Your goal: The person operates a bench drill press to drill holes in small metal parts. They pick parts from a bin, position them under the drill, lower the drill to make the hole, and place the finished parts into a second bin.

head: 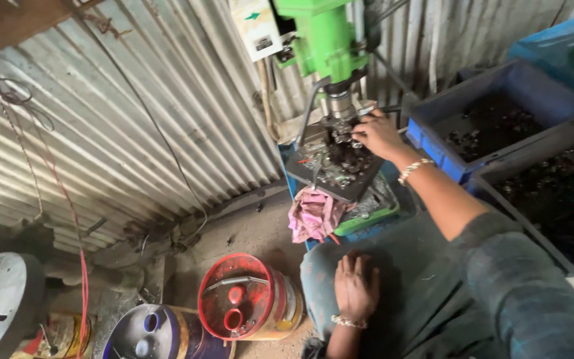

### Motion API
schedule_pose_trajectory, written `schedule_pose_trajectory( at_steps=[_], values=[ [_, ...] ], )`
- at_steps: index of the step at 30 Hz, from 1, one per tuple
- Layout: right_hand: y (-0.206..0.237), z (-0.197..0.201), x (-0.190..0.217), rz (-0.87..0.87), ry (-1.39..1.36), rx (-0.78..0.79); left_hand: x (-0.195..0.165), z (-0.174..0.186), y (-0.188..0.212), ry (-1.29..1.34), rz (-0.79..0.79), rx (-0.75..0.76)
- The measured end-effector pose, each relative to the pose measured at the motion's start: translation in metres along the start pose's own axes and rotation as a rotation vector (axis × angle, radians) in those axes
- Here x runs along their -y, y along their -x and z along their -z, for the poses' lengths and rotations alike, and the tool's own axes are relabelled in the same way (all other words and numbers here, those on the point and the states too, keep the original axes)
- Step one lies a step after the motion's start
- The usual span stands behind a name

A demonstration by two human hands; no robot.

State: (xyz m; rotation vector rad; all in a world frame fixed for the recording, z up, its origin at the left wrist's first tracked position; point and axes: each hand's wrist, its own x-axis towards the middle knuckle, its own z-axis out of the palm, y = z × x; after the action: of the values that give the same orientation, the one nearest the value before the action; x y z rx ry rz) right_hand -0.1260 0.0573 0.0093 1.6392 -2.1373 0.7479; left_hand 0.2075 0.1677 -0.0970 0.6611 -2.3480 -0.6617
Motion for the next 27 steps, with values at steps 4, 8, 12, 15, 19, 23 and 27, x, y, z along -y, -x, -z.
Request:
schedule_pose_trajectory(
  at_steps=[4,8,12,15,19,23,27],
  values=[
    [0.004,0.013,-0.021,0.078,-0.1,0.03,-0.011,-0.03,-0.002,-0.101,0.011,-0.044],
    [0.034,0.036,-0.045,0.178,-0.209,-0.063,-0.03,-0.064,-0.004,-0.105,0.028,-0.034],
    [0.08,0.068,-0.096,0.055,-0.404,0.328,-0.055,-0.095,-0.026,-0.239,-0.015,0.025],
    [0.113,0.093,-0.157,0.011,-0.21,0.571,-0.066,-0.107,-0.04,-0.335,0.028,0.132],
    [0.12,0.126,-0.234,-0.384,0.316,0.373,-0.067,-0.109,-0.051,-0.371,0.076,0.172],
    [0.115,0.137,-0.25,-0.16,0.273,-0.162,-0.065,-0.11,-0.053,-0.365,0.062,0.161],
    [0.097,0.095,-0.196,-0.15,-0.078,0.113,-0.062,-0.111,-0.055,-0.37,0.03,0.144]
  ],
)
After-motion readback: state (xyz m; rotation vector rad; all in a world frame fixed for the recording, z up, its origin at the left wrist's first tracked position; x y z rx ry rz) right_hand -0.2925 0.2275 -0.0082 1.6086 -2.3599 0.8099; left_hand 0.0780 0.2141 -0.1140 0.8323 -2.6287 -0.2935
